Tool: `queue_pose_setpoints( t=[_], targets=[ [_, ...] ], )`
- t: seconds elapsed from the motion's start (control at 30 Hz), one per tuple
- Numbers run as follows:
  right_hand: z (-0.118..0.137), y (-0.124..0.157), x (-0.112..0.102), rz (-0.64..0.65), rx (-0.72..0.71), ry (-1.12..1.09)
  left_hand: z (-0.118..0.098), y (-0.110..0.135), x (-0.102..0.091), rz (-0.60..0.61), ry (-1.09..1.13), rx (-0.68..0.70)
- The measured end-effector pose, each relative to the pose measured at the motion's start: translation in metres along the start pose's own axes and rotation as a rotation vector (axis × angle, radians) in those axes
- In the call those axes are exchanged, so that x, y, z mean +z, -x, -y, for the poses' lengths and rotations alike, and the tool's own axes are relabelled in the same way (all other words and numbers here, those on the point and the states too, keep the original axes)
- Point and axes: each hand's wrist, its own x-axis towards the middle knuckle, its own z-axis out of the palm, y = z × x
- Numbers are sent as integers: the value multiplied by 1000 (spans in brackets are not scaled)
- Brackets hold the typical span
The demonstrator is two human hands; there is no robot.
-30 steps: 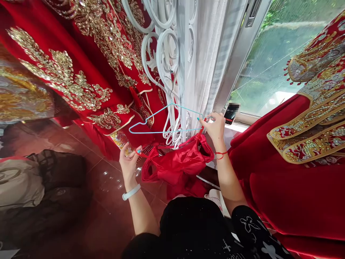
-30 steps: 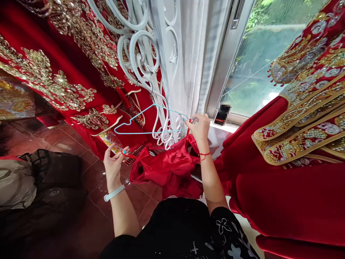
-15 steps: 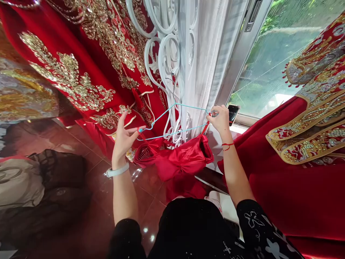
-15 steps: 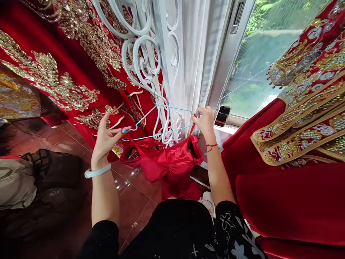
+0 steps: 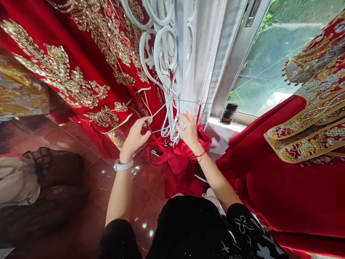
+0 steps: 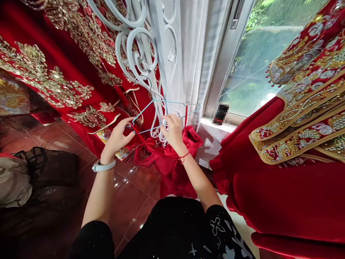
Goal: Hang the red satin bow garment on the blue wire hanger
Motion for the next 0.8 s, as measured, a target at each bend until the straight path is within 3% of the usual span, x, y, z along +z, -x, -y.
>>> queue_pose_setpoints(
  t=[0.1,0.17,0.2,0.23,0.37,0.43,0.6,0.8],
  targets=[
    [27,5,35,386,-148,-161,-3,28,11,-334,-157,42],
    [35,4,50,530,-159,-211,-5,56,17,-476,-248,48],
    [36,2,54,573,-149,-221,-6,70,20,-453,-259,62],
    [35,1,58,598,-134,-223,-7,82,23,-341,-250,90],
    [33,1,63,591,-73,-210,-5,112,32,233,-229,61],
    [35,4,64,567,-48,-206,-2,113,31,351,-245,-7],
    [39,11,65,520,7,-184,10,109,12,322,-285,-52],
    [35,14,58,522,-6,-172,22,110,-1,39,-229,-109]
  ],
)
